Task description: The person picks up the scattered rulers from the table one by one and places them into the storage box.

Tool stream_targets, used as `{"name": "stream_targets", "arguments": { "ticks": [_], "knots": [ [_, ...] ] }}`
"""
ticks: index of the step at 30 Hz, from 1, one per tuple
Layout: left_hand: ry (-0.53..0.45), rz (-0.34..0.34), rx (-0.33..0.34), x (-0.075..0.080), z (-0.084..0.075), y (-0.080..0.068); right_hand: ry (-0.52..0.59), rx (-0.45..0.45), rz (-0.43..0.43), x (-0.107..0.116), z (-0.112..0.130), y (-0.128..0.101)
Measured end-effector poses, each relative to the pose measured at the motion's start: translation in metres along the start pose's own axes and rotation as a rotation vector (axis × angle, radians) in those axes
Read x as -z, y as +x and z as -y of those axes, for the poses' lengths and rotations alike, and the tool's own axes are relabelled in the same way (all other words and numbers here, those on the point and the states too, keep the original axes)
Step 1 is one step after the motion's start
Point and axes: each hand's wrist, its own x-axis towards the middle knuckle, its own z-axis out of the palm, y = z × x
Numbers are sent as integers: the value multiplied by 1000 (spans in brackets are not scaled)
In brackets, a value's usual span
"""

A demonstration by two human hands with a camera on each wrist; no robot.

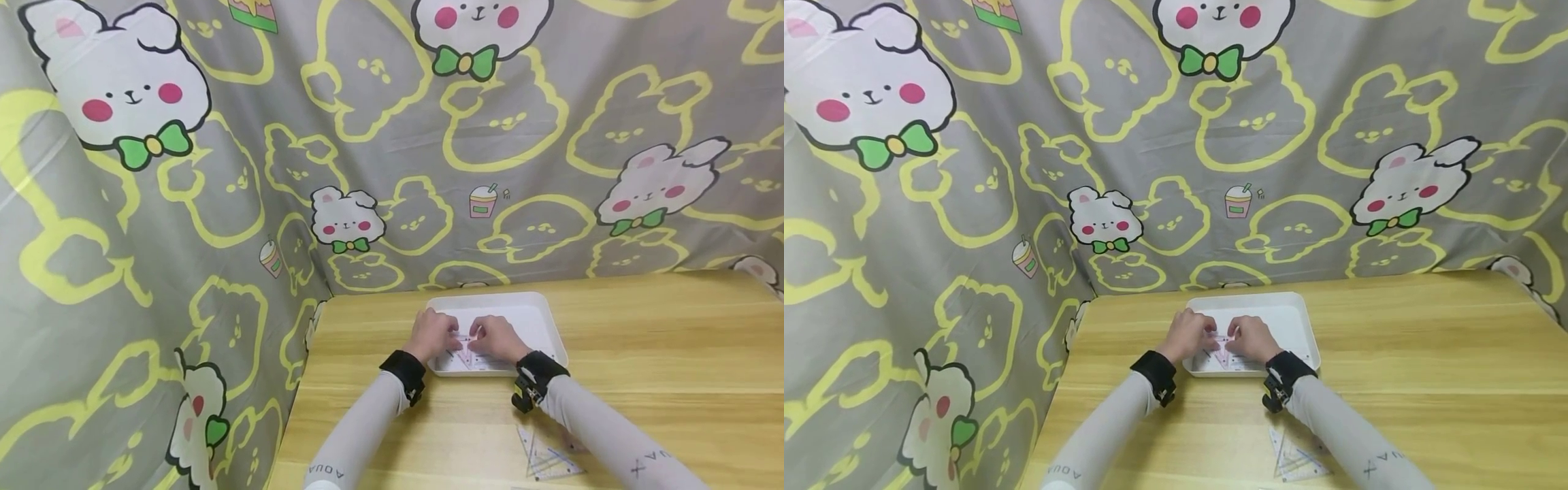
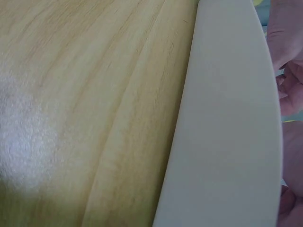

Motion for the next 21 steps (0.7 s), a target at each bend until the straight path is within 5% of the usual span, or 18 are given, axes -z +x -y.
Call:
{"name": "stream_targets", "arguments": {
  "ticks": [21],
  "knots": [
    [32,-9,50,8,0,-18,-6,19,26,-3,14,-12]
  ]
}}
